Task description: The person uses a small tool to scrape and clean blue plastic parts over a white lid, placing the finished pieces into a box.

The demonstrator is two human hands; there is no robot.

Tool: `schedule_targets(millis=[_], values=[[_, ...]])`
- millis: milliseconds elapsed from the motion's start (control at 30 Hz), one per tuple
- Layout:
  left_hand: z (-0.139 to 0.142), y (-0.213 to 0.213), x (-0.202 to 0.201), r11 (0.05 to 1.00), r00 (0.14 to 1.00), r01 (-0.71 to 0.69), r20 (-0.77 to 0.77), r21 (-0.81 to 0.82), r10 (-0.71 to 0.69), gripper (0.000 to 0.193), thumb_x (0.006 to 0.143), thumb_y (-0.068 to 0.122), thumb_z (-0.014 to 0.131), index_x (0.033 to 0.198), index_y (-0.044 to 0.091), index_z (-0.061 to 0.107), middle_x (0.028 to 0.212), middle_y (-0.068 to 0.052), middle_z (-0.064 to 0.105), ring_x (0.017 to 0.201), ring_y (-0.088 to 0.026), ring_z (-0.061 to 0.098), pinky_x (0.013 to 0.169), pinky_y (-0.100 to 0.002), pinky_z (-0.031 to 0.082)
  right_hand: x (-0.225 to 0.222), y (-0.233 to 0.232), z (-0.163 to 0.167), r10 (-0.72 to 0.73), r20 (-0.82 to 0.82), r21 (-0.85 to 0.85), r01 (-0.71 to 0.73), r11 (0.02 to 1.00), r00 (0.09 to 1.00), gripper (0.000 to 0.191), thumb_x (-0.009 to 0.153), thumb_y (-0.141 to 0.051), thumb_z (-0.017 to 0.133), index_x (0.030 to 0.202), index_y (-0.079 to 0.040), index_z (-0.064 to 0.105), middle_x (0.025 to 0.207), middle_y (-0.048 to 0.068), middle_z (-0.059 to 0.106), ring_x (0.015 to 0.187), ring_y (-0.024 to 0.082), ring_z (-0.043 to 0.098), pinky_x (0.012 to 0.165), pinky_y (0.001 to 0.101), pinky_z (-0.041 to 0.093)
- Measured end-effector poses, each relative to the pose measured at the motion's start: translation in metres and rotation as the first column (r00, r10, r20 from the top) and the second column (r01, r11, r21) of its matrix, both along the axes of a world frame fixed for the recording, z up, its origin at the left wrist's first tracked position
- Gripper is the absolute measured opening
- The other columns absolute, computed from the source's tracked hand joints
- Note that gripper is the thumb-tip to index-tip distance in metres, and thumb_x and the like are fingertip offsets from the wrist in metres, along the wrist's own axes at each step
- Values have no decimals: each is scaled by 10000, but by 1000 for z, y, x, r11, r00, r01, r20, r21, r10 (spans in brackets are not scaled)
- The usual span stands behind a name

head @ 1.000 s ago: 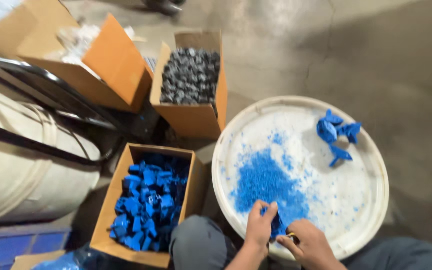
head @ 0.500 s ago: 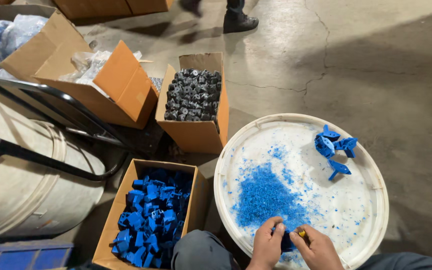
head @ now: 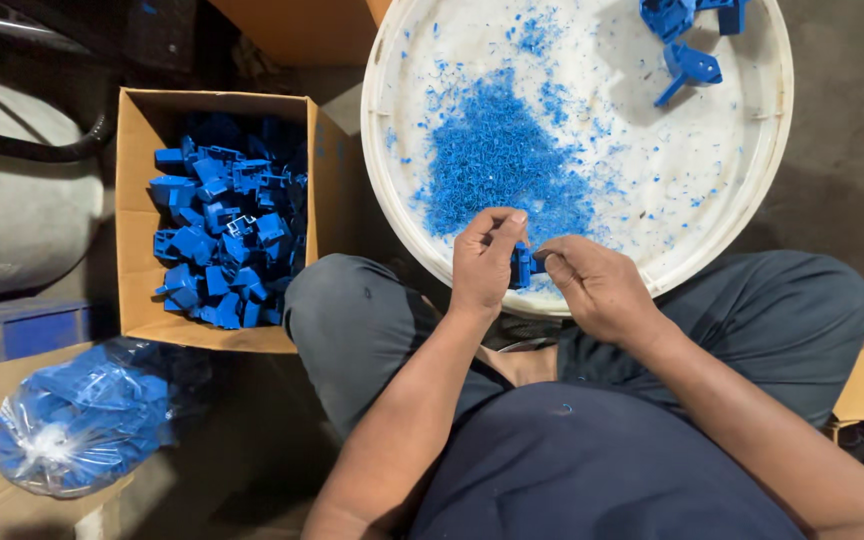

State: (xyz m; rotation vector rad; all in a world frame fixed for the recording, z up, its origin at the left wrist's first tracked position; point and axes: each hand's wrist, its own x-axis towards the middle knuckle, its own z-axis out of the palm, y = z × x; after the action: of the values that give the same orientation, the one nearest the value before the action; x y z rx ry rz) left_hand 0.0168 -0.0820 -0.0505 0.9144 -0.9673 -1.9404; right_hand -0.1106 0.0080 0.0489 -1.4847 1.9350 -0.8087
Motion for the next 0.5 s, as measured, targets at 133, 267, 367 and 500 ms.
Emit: schedule_targets(millis=[133, 267, 367, 500], values=[[9, -4, 1, 999, 999, 21, 37, -31, -19, 134, 967, 139, 724, 1017, 15, 716, 856, -3, 670, 769, -61, 583, 703, -234, 470, 1, -8, 15, 90, -142, 52, -84, 995, 986, 414, 779, -419, 788, 1027, -98, 708, 791, 86, 664, 710, 255, 661, 653, 384, 518], [5, -2, 4, 993, 995, 90, 59, -81, -85, 126, 949, 112, 713, 1020, 8, 704, 855, -24, 692, 779, -71, 622, 715, -242, 504, 2, -10, 14, 86, -204, 39, -80, 996, 975, 576, 677, -536, 850, 997, -84, 694, 770, 68, 640, 677, 252, 640, 618, 382, 501], [2, -2, 5, 990, 992, 105, 72, -89, -99, 133, 932, 100, 724, 1019, 3, 703, 879, -32, 707, 790, -75, 637, 726, -244, 518, 1, -10, 13, 104, -224, 110, -81, 991, 969, 592, 644, -587, 858, 936, -100, 694, 724, 72, 627, 668, 265, 638, 610, 393, 496], [2, -2, 4, 991, 990, 112, 91, -70, -105, 140, 917, 98, 730, 1018, 4, 706, 888, -34, 712, 776, -73, 633, 702, -249, 517, 1, -10, 13, 116, -216, 118, -92, 989, 969, 574, 652, -606, 846, 906, -113, 698, 716, 63, 634, 671, 266, 648, 608, 397, 501]])
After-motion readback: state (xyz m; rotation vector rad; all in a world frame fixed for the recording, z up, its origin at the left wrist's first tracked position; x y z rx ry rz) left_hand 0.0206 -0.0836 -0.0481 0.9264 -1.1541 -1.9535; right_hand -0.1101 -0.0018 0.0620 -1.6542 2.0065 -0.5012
